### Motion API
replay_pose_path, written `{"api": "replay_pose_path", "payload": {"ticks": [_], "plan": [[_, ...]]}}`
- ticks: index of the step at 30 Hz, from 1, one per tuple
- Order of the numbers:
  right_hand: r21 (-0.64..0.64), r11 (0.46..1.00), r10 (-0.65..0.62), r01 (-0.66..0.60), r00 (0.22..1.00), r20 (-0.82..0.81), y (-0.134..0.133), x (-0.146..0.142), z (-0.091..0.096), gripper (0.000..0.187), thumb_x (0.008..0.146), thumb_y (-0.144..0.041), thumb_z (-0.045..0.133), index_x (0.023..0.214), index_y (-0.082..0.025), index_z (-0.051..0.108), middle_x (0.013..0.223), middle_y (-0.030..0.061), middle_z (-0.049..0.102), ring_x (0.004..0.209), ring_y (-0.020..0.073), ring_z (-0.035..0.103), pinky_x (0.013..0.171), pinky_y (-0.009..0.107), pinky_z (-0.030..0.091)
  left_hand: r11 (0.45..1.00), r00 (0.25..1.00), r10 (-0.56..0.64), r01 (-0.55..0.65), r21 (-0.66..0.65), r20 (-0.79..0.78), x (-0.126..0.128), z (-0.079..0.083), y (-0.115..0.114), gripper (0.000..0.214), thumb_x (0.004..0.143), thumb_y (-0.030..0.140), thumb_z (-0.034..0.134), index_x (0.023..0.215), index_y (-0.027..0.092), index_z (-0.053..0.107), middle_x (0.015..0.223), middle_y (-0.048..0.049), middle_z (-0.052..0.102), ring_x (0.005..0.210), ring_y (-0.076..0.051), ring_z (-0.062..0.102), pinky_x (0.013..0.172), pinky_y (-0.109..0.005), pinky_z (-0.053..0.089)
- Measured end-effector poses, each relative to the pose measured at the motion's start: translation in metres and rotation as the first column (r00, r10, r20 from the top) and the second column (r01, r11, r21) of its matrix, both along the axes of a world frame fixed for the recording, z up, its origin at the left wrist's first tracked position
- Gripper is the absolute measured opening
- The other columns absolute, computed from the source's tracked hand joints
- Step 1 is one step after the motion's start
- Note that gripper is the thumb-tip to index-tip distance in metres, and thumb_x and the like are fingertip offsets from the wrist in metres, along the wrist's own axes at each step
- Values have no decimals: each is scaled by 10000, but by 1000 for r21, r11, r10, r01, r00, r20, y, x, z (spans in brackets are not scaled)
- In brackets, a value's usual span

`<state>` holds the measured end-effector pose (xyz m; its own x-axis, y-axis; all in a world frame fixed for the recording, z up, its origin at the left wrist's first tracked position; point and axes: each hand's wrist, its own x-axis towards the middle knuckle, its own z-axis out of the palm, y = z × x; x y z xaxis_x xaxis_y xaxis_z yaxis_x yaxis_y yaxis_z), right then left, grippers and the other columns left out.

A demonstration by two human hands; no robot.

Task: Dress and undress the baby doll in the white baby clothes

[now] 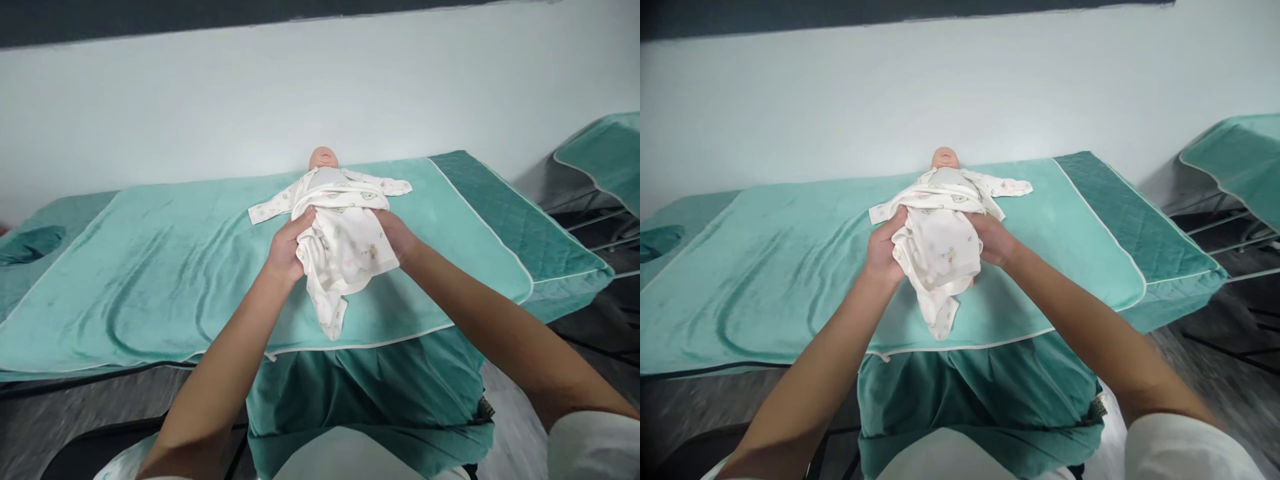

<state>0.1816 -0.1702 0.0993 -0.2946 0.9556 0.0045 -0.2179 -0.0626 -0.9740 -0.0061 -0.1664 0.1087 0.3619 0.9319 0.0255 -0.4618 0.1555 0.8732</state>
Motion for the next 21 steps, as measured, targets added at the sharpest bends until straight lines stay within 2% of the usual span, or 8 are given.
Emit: {"api": "replay_pose_path", "payload": {"ticks": [4,8,11,13,15,16,18,21], "plan": [[16,1000,-6,8,993,-115,-2,-1,-10,484,755,-578,732,1110,-250,719,1050,56,762,1091,283,683,901,416,579,999,1000,-28,29,-46,8,8,-2,5,452,817,502,707,1144,189,704,1020,-84,779,1115,-296,720,959,-407,595],[56,998,26,-19,990,-137,2,11,-2,535,725,-557,781,1142,-229,711,1121,74,757,1126,291,677,942,414,568,995,992,-98,96,-29,-80,4,2,6,458,766,485,778,1103,180,719,986,-80,787,1060,-293,737,934,-396,592],[57,967,251,-249,967,-42,3,18,7,563,723,-488,828,1191,-205,692,1129,90,754,1094,282,692,929,394,569,998,984,-40,47,41,-172,0,11,5,474,746,463,804,1105,165,718,968,-80,789,1009,-293,742,887,-383,590],[34,908,415,-417,908,45,3,19,13,558,725,-474,841,1185,-197,692,1099,87,759,1052,268,702,895,376,578,995,968,-16,39,89,-249,-2,19,3,483,744,461,807,1110,159,717,964,-82,788,970,-294,741,832,-369,591],[8,864,498,-504,856,139,2,17,19,516,739,-458,840,1162,-196,701,1078,82,760,1036,259,702,878,370,582,991,940,-30,72,112,-339,-3,25,1,474,748,473,798,1098,162,724,958,-81,785,926,-292,739,769,-349,585],[-5,860,503,-511,845,184,1,15,22,493,745,-438,841,1153,-199,704,1076,80,758,1034,257,699,876,372,582,989,925,-37,88,119,-378,-3,27,1,466,754,485,791,1090,168,727,955,-79,784,909,-290,736,745,-341,579],[-8,892,441,-452,867,233,-1,11,27,463,752,-400,843,1149,-206,705,1074,75,756,1023,252,695,872,374,582,986,902,-39,104,129,-430,-5,29,1,462,764,516,776,1074,176,734,943,-75,782,891,-286,731,727,-334,569],[74,968,227,-242,960,163,-2,6,32,430,774,-387,822,1147,-206,708,1079,65,750,999,237,691,859,359,575,979,880,-125,184,87,-457,-12,26,2,480,749,535,794,1065,178,741,952,-83,779,902,-280,725,762,-342,565]]}}
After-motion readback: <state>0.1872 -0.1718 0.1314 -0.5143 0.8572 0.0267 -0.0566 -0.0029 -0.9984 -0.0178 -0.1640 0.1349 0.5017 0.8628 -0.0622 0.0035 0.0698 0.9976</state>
